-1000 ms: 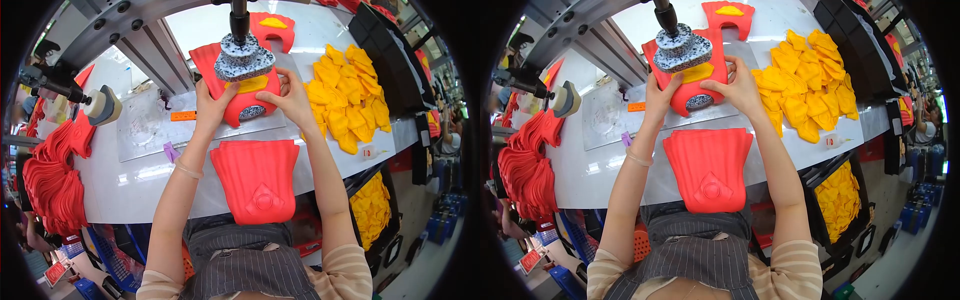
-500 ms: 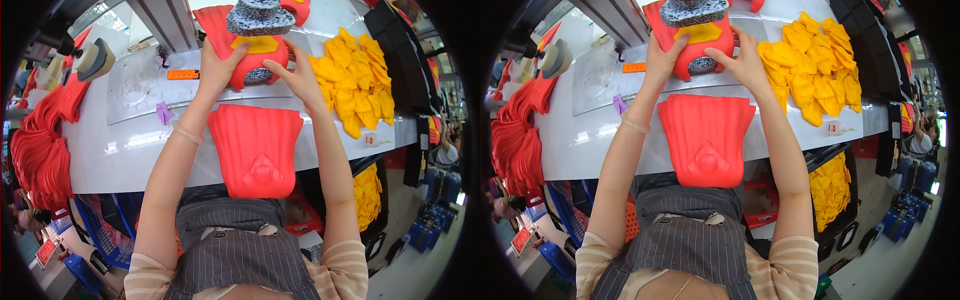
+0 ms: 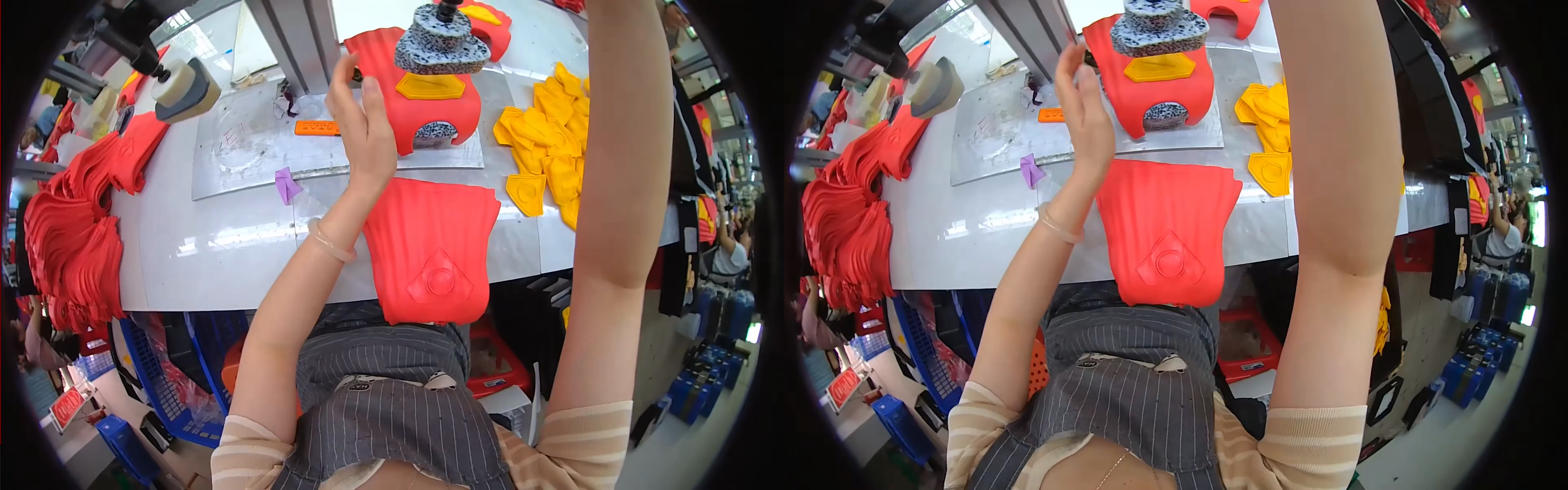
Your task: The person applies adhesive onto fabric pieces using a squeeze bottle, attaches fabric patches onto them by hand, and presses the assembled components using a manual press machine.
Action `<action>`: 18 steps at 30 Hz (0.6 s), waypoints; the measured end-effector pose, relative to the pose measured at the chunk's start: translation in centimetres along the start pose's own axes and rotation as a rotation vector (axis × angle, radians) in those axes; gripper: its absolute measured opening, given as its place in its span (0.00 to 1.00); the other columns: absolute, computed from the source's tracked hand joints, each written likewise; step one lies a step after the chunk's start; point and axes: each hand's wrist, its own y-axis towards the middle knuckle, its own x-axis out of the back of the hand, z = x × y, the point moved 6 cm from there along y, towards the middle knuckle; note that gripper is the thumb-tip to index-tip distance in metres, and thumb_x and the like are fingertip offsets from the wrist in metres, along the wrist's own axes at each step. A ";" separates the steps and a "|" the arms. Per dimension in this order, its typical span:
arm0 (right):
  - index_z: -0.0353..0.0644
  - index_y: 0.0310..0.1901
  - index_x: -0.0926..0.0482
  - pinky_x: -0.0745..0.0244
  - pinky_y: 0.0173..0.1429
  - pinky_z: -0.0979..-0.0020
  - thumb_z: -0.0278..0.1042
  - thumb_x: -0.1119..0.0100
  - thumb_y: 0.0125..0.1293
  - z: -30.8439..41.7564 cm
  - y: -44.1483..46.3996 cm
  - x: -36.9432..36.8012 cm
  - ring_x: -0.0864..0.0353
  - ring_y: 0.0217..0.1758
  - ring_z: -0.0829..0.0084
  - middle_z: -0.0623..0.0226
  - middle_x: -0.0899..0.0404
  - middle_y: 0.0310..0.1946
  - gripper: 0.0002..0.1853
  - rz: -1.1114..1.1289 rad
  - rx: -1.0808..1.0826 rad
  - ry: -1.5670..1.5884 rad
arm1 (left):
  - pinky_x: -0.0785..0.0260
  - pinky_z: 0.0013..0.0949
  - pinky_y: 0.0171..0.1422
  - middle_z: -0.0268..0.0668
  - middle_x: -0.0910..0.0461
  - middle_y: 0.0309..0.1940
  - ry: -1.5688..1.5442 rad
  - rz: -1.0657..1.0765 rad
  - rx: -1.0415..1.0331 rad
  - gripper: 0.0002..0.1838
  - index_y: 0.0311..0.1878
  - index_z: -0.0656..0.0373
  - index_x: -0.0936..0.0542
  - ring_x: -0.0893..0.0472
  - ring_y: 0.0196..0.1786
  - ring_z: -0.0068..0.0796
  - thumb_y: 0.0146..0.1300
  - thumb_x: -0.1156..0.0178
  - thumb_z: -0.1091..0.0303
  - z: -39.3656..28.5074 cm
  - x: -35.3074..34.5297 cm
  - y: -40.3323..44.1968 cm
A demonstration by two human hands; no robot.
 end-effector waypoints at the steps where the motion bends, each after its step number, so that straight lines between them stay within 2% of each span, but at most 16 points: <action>1: 0.39 0.46 0.28 0.33 0.56 0.69 0.31 0.36 0.60 -0.1 -0.9 0.3 0.28 0.52 0.65 0.60 0.24 0.49 0.16 -0.020 0.026 -0.018 | 0.55 0.39 0.75 0.47 0.39 0.66 0.019 0.080 -0.058 0.36 0.69 0.64 0.41 0.40 0.70 0.39 0.71 0.58 0.43 -0.6 -0.2 0.7; 3: 0.40 0.45 0.28 0.34 0.58 0.68 0.31 0.35 0.59 -0.1 -3.1 1.5 0.29 0.54 0.63 0.60 0.24 0.49 0.15 -0.081 0.087 -0.050 | 0.56 0.39 0.75 0.46 0.41 0.68 0.058 0.223 -0.178 0.37 0.70 0.63 0.42 0.42 0.71 0.39 0.72 0.64 0.40 -1.0 -0.5 2.8; 6: 0.41 0.43 0.28 0.35 0.60 0.67 0.30 0.35 0.57 0.6 -6.8 2.9 0.30 0.57 0.61 0.59 0.24 0.51 0.14 -0.129 0.177 -0.088 | 0.78 0.54 0.74 0.45 0.34 0.66 0.036 0.377 0.082 0.42 0.67 0.63 0.37 0.49 0.74 0.44 0.70 0.80 0.36 0.5 -2.6 4.2; 7: 0.41 0.43 0.28 0.36 0.61 0.66 0.29 0.34 0.57 0.8 -8.3 3.0 0.30 0.58 0.60 0.59 0.24 0.51 0.14 -0.132 0.204 -0.102 | 0.85 0.58 0.71 0.45 0.27 0.60 0.023 0.376 0.137 0.44 0.68 0.61 0.37 0.44 0.72 0.43 0.68 0.80 0.32 0.3 -2.5 4.1; 9: 0.42 0.42 0.28 0.36 0.62 0.65 0.29 0.34 0.56 1.1 -10.7 3.1 0.31 0.59 0.58 0.59 0.25 0.52 0.14 -0.129 0.268 -0.139 | 0.79 0.54 0.74 0.43 0.24 0.58 -0.010 0.399 0.182 0.47 0.69 0.63 0.41 0.40 0.71 0.40 0.66 0.80 0.30 1.4 -2.3 4.2; 12: 0.43 0.40 0.28 0.38 0.64 0.63 0.27 0.34 0.55 1.4 -13.2 2.0 0.33 0.62 0.55 0.59 0.25 0.53 0.13 -0.112 0.379 -0.190 | 0.63 0.45 0.74 0.41 0.23 0.56 -0.163 0.412 0.264 0.45 0.69 0.64 0.42 0.34 0.66 0.35 0.67 0.76 0.31 1.6 -2.1 3.6; 14: 0.43 0.39 0.28 0.38 0.66 0.62 0.27 0.33 0.54 1.2 -13.8 0.5 0.34 0.64 0.53 0.58 0.25 0.54 0.13 -0.116 0.469 -0.220 | 0.53 0.40 0.74 0.46 0.30 0.62 -0.336 0.494 0.293 0.38 0.68 0.62 0.39 0.38 0.70 0.35 0.72 0.71 0.37 4.1 -2.2 2.9; 16: 0.44 0.37 0.28 0.39 0.67 0.61 0.26 0.33 0.53 1.2 -13.6 -0.9 0.35 0.66 0.51 0.58 0.25 0.55 0.13 -0.117 0.560 -0.244 | 0.58 0.32 0.77 0.47 0.33 0.64 -0.456 0.480 0.301 0.50 0.64 0.72 0.33 0.40 0.70 0.33 0.68 0.82 0.31 0.9 -2.6 2.6; 17: 0.44 0.37 0.28 0.40 0.68 0.60 0.26 0.33 0.53 1.2 -13.4 -1.2 0.35 0.67 0.50 0.58 0.25 0.55 0.13 -0.120 0.576 -0.256 | 0.72 0.38 0.78 0.53 0.62 0.75 -0.345 0.326 0.303 0.48 0.62 0.70 0.29 0.60 0.78 0.37 0.69 0.78 0.32 1.4 -1.4 1.9; 18: 0.45 0.36 0.28 0.40 0.69 0.60 0.25 0.33 0.52 1.3 -13.4 -1.2 0.36 0.67 0.49 0.58 0.25 0.56 0.13 -0.116 0.573 -0.261 | 0.61 0.35 0.73 0.48 0.48 0.68 -0.275 0.268 0.291 0.42 0.61 0.68 0.29 0.49 0.70 0.33 0.70 0.72 0.36 1.0 -0.3 0.9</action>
